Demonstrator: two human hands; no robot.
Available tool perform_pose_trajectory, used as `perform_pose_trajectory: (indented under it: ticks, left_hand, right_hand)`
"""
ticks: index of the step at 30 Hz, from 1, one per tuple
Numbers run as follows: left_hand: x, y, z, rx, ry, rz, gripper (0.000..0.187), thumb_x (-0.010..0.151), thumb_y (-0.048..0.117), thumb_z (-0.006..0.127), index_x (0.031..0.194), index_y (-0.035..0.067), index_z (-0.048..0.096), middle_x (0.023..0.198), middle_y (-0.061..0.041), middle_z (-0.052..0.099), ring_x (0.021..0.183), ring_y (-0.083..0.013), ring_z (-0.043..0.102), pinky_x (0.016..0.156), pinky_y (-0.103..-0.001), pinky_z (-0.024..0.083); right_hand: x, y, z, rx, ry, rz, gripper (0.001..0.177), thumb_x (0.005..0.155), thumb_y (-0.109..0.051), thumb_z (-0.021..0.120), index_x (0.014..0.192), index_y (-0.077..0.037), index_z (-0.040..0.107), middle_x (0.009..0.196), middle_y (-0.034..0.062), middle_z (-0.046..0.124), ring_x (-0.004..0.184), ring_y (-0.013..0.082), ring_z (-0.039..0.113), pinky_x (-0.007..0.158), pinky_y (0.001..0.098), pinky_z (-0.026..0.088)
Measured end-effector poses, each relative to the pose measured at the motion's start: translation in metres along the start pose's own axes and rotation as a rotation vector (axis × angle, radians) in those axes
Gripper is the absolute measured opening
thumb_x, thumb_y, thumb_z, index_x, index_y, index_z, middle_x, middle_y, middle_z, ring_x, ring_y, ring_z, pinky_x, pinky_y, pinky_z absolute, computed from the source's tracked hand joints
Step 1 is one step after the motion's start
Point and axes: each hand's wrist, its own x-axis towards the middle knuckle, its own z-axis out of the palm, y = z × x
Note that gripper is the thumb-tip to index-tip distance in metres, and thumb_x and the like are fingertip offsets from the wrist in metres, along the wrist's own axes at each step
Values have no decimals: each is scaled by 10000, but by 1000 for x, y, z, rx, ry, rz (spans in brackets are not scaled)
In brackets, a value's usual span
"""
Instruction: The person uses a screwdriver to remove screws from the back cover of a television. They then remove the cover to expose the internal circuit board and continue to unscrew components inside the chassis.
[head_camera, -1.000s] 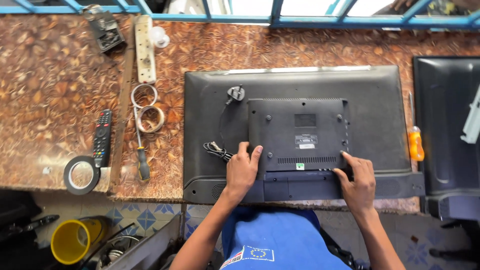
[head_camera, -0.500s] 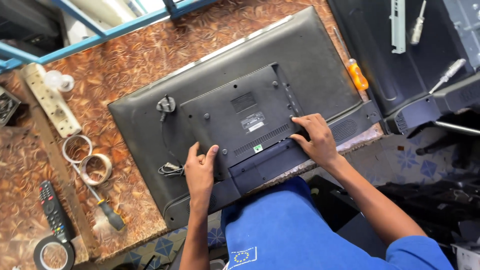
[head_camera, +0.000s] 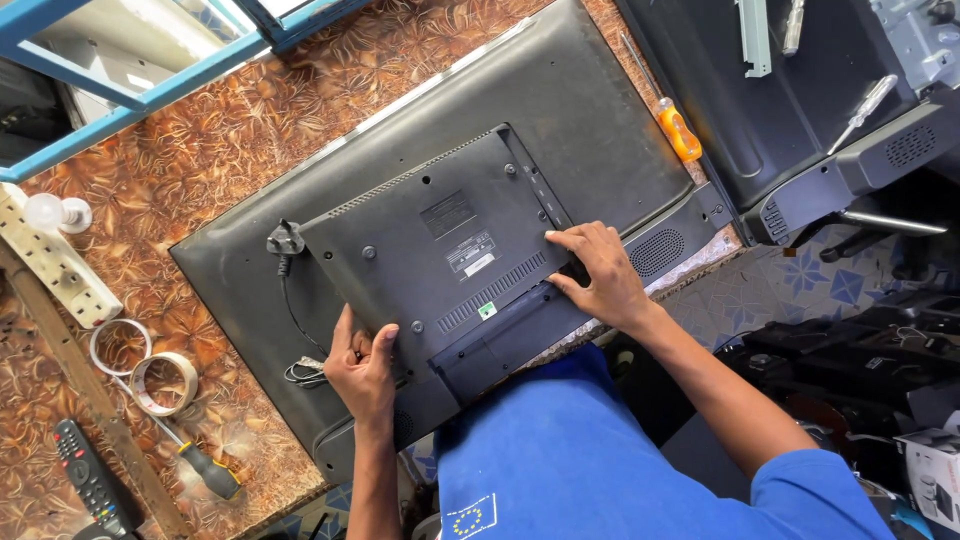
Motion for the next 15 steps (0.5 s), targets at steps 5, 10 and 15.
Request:
perform_pose_trajectory:
  ticks: [5, 10, 15]
  left_hand:
    - [9, 1, 3, 154, 47, -54, 333, 963, 235, 778, 1211, 18, 729, 472, 38, 330, 473, -74, 348, 529, -218, 332]
    - [10, -10, 8, 344, 62, -127, 312, 1008, 333, 772, 1106, 37, 762, 499, -77, 524, 517, -191, 536, 614, -332, 455]
    - [9, 39, 14, 581, -33, -194, 464, 1103, 448, 610, 1161, -3, 703, 614, -179, 651, 651, -409, 666, 683, -484, 502]
  right_hand:
    - [2, 3, -3, 32, -8, 17, 498, 813, -75, 835, 1285, -51, 678, 1008, 109, 664, 932, 306, 612, 800, 397, 439]
    - [3, 10, -6, 77, -42, 27, 502, 813, -28, 801, 1297, -83, 675, 1027, 81, 642, 936, 286, 588, 800, 384, 422]
    - [4, 16, -5, 124, -36, 6, 472, 825, 57, 685, 1277, -73, 670, 1001, 104, 621, 896, 306, 570, 770, 397, 409]
